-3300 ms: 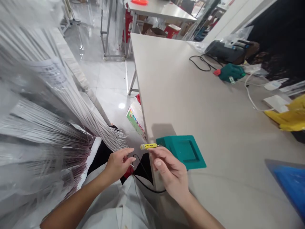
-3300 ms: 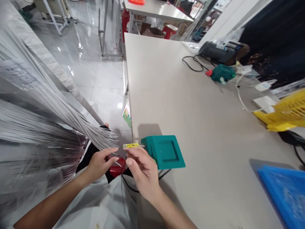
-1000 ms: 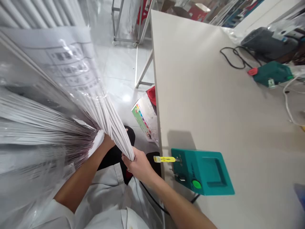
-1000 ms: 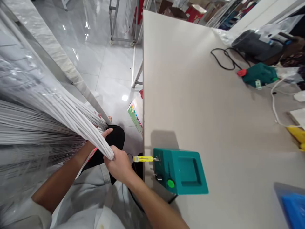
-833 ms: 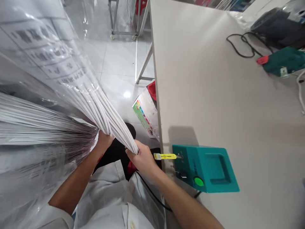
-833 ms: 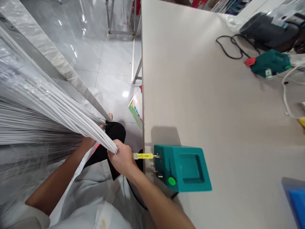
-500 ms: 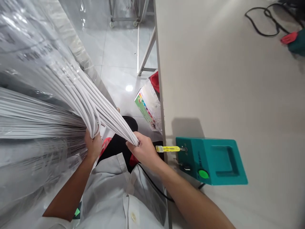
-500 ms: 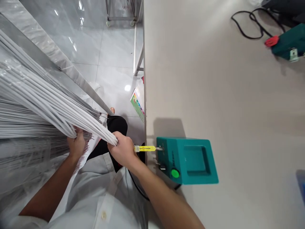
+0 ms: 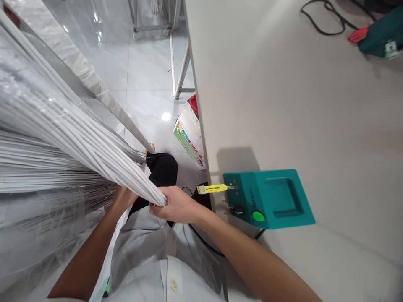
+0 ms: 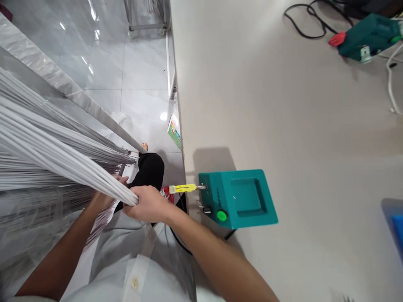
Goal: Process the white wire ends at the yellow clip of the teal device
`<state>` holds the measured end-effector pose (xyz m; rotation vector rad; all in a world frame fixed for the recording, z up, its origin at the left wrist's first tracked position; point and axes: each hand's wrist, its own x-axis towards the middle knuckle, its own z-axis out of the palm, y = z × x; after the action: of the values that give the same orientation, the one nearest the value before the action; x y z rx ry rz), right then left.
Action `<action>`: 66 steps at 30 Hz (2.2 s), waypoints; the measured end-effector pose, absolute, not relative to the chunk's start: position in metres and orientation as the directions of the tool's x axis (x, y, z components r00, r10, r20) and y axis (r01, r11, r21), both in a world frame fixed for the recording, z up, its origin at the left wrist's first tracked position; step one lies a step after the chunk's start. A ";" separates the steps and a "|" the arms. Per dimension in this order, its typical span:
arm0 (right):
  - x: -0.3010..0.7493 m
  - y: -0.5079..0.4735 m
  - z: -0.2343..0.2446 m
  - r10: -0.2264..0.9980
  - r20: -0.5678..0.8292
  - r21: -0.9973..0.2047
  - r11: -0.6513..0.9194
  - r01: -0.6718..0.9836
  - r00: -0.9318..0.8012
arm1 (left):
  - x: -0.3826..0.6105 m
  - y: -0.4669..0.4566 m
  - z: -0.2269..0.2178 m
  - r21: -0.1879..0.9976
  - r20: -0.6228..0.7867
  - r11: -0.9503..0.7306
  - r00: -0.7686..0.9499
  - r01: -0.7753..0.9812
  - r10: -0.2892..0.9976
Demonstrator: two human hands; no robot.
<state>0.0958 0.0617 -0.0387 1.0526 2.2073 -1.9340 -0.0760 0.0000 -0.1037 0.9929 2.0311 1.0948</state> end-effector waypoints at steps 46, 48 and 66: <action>0.084 0.070 -0.055 0.751 -0.342 -0.840 -0.514 -0.174 -0.565 | -0.115 -0.035 -0.098 0.673 -0.261 0.312 0.179 -0.671 0.949; 0.085 0.071 -0.053 0.777 -0.276 -0.914 -0.394 -0.096 -0.565 | -0.115 -0.034 -0.096 0.677 -0.287 0.316 0.157 -0.664 0.945; 0.086 0.069 -0.047 0.776 -0.144 -0.989 -0.123 0.077 -0.613 | -0.121 -0.031 -0.098 0.683 -0.468 0.361 0.000 -0.635 0.884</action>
<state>0.0862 0.0694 -0.0466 1.3395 2.3149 -2.5222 -0.1209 -0.0308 -0.0976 0.3105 0.9988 1.2238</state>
